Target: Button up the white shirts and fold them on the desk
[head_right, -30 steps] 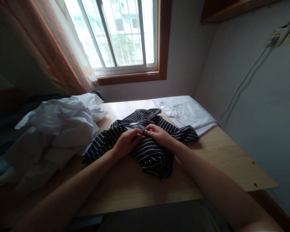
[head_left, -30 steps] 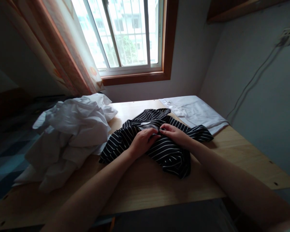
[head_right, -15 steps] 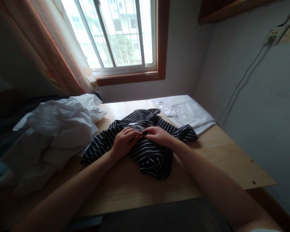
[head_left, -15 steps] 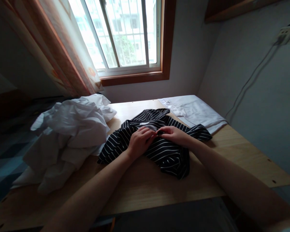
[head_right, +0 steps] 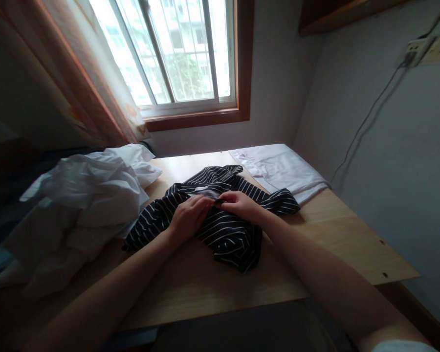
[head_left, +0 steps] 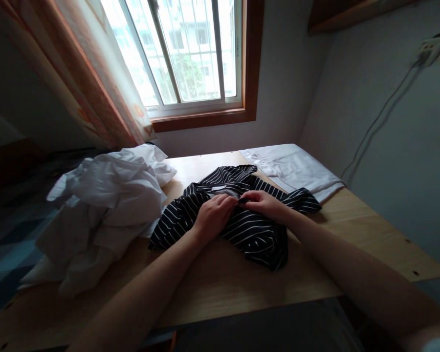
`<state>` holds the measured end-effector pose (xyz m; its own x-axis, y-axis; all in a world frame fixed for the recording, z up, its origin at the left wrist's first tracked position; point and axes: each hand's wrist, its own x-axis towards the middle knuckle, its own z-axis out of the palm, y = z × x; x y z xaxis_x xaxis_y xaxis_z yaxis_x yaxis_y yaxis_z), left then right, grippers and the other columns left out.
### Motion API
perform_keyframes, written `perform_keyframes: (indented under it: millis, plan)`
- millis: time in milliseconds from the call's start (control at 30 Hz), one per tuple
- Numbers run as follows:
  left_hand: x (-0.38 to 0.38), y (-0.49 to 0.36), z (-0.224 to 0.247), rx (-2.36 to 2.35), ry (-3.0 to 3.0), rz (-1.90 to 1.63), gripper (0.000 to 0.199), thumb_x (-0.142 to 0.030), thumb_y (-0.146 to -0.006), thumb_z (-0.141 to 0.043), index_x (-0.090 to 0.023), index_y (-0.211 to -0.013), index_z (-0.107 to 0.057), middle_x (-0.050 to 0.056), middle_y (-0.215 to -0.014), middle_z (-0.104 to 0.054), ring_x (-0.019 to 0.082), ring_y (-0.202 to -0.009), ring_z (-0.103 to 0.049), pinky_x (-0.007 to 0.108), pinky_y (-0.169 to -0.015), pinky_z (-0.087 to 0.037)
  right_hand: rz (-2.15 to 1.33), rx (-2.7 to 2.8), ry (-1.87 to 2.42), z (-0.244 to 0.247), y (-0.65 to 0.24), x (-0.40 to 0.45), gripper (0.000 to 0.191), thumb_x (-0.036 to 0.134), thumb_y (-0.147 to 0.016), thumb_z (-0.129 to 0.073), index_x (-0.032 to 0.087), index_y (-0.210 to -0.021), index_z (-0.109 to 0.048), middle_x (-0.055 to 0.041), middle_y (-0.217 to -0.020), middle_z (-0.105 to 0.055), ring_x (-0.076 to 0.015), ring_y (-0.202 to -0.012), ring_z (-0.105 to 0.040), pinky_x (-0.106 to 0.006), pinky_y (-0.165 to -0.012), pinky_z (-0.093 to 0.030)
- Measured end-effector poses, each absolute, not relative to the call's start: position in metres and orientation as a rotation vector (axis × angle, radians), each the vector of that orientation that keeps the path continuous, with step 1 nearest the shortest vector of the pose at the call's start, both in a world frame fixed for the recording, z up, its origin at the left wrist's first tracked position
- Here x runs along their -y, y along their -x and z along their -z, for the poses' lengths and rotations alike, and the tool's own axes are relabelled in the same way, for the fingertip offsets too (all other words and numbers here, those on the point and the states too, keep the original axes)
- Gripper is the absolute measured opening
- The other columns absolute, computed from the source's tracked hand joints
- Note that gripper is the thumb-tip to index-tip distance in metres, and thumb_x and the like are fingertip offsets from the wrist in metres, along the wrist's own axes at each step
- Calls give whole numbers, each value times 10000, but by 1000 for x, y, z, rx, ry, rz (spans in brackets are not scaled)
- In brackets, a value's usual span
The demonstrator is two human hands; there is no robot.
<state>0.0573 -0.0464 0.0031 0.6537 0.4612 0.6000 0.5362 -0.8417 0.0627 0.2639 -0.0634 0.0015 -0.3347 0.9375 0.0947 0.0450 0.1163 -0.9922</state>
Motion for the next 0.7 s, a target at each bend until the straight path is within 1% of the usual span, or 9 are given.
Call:
perform_keyframes:
  millis: [100,167,300,367,433,500,600,700]
  plan:
    - [43,-57,-3,897,2736,808,162,-197,-958,-453,-201,-1006,-607,60,-943,-695,198,-877,-656,314,-768,-531,-1320,1549,999,-5,-263,66,270,399,-712,-746,163,-834,-695,-11,-794,-661,-145,-745,-581,-300,-723,-461]
    - [40,-57,-1,952,2737,767,158,-208,-962,-449,-192,-956,-606,63,-917,-700,201,-846,-660,316,-756,-526,-1291,1551,1001,-6,-263,68,264,414,-734,-727,168,-816,-676,-5,-772,-641,-140,-723,-563,-293,-695,-446]
    - [37,-55,-2,1058,2742,850,266,-333,-999,-409,-197,-838,-572,27,-777,-673,173,-711,-637,280,-663,-484,-1225,1456,990,-8,-265,67,235,411,-754,-674,192,-835,-650,0,-785,-625,-148,-741,-554,-291,-702,-444]
    - [37,-52,-5,1061,2759,915,296,-430,-983,-443,-203,-832,-559,5,-727,-650,154,-642,-608,259,-606,-449,-1187,1386,993,-8,-268,65,238,420,-753,-661,204,-851,-639,1,-796,-622,-156,-756,-554,-293,-710,-449]
    - [38,-50,-10,1004,2755,946,325,-504,-945,-500,-204,-834,-562,-1,-705,-641,149,-612,-589,255,-586,-424,-1135,1329,999,-10,-270,64,242,436,-757,-657,215,-852,-629,1,-794,-619,-164,-763,-555,-297,-713,-455]
    - [37,-46,-15,952,2689,966,323,-504,-932,-524,-205,-820,-570,0,-691,-638,150,-613,-582,259,-604,-410,-1105,1259,976,-13,-273,65,242,443,-765,-655,228,-871,-623,0,-808,-628,-173,-775,-566,-304,-719,-465]
    - [34,-39,-23,1038,2503,1069,293,-448,-957,-503,-208,-808,-579,-12,-647,-616,139,-589,-556,257,-605,-375,-1107,1126,866,-19,-279,66,222,427,-781,-638,247,-905,-605,-9,-858,-651,-195,-826,-601,-329,-738,-485]
    - [28,-29,-29,1149,2350,1159,308,-452,-962,-492,-209,-798,-588,-19,-619,-594,134,-563,-522,258,-579,-338,-1074,1027,755,-24,-287,63,178,401,-782,-616,248,-865,-577,-22,-874,-653,-216,-886,-621,-356,-757,-503]
